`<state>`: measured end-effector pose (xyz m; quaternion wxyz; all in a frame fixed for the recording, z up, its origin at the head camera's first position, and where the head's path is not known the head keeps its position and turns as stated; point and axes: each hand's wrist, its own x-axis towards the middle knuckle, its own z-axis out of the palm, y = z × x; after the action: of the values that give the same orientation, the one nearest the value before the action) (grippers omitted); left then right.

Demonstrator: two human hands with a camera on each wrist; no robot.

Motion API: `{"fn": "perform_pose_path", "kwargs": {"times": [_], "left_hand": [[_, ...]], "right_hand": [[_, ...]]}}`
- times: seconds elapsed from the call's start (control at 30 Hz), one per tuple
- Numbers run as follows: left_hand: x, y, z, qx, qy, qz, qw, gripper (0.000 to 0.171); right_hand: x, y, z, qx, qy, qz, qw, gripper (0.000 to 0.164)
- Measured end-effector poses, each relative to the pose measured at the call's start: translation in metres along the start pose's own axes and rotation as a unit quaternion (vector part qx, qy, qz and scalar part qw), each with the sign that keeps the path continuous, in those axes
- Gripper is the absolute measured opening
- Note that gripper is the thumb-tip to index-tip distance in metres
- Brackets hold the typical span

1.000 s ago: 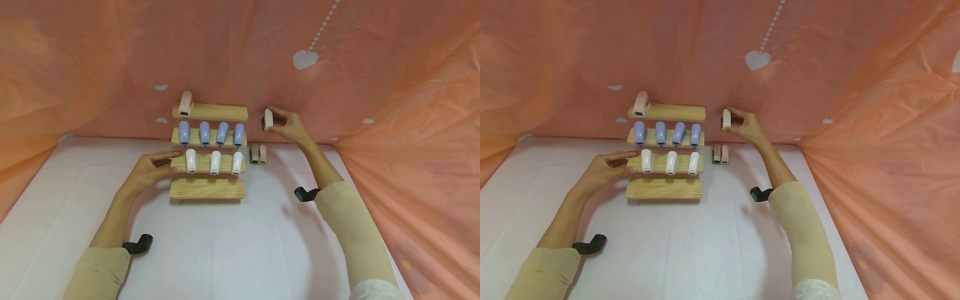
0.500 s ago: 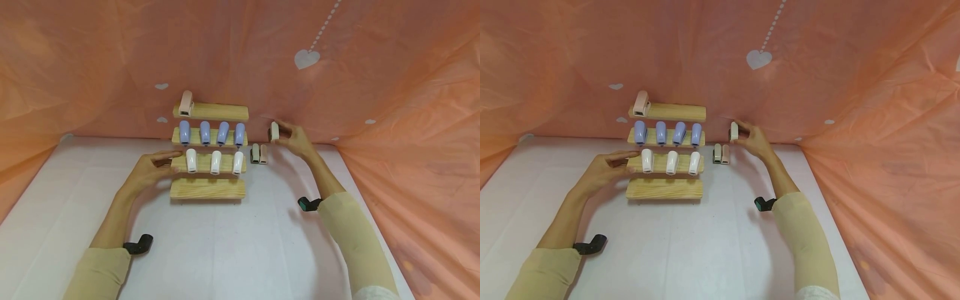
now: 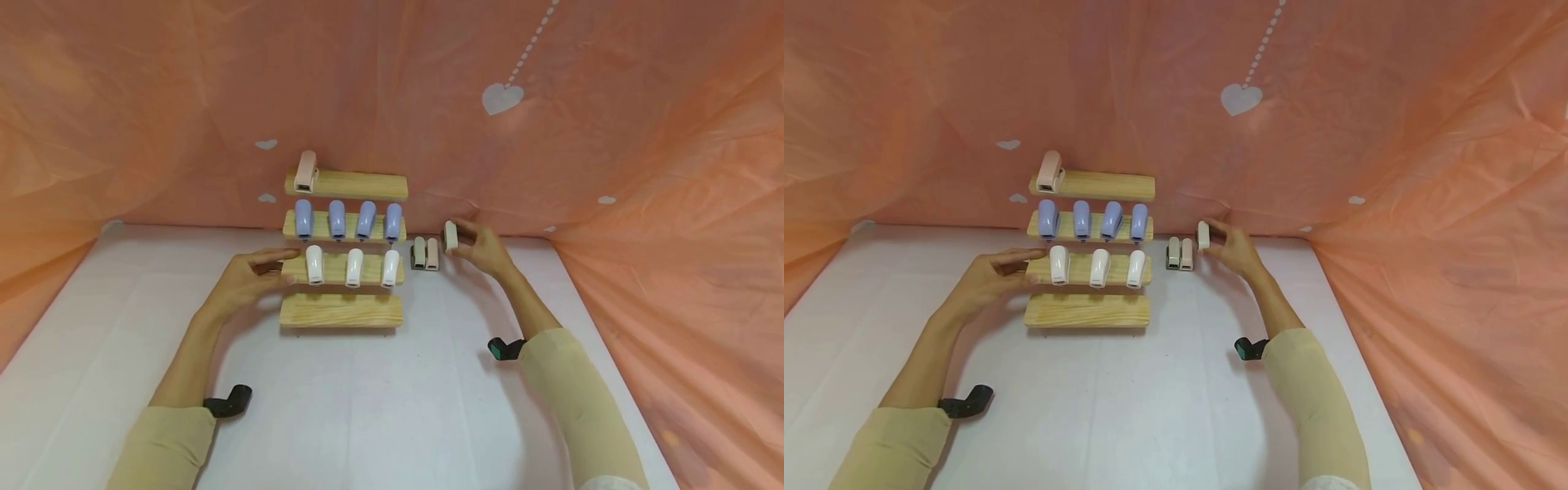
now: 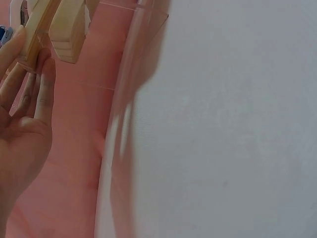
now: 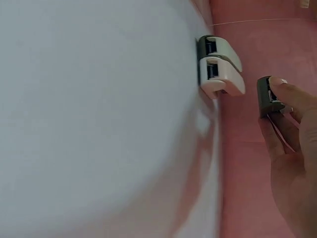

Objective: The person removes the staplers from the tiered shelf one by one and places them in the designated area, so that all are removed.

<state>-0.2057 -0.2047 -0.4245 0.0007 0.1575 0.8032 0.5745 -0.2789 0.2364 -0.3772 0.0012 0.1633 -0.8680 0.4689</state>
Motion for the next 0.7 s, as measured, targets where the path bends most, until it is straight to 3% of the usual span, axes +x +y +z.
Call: {"fn": "perform_pose_path", "kwargs": {"times": [0.2,0.37,0.57,0.7], "left_hand": [[-0.001,-0.001,0.002,-0.003,0.005,0.001,1.0000,0.049],[0.000,-0.001,0.001,0.002,0.003,-0.002,1.0000,0.050],[0.000,-0.001,0.001,-0.002,0.003,0.000,1.0000,0.051],[-0.001,-0.001,0.001,-0.003,0.004,0.003,1.0000,0.050]], "right_hand": [[0.005,0.034,0.007,0.029,0.000,0.010,1.000,0.071],[0.005,0.046,0.010,0.003,0.002,0.028,1.000,0.073],[0.004,0.058,0.018,-0.046,0.012,0.019,0.999,0.070],[0.003,0.063,0.023,-0.033,0.013,0.023,0.999,0.070]]}}
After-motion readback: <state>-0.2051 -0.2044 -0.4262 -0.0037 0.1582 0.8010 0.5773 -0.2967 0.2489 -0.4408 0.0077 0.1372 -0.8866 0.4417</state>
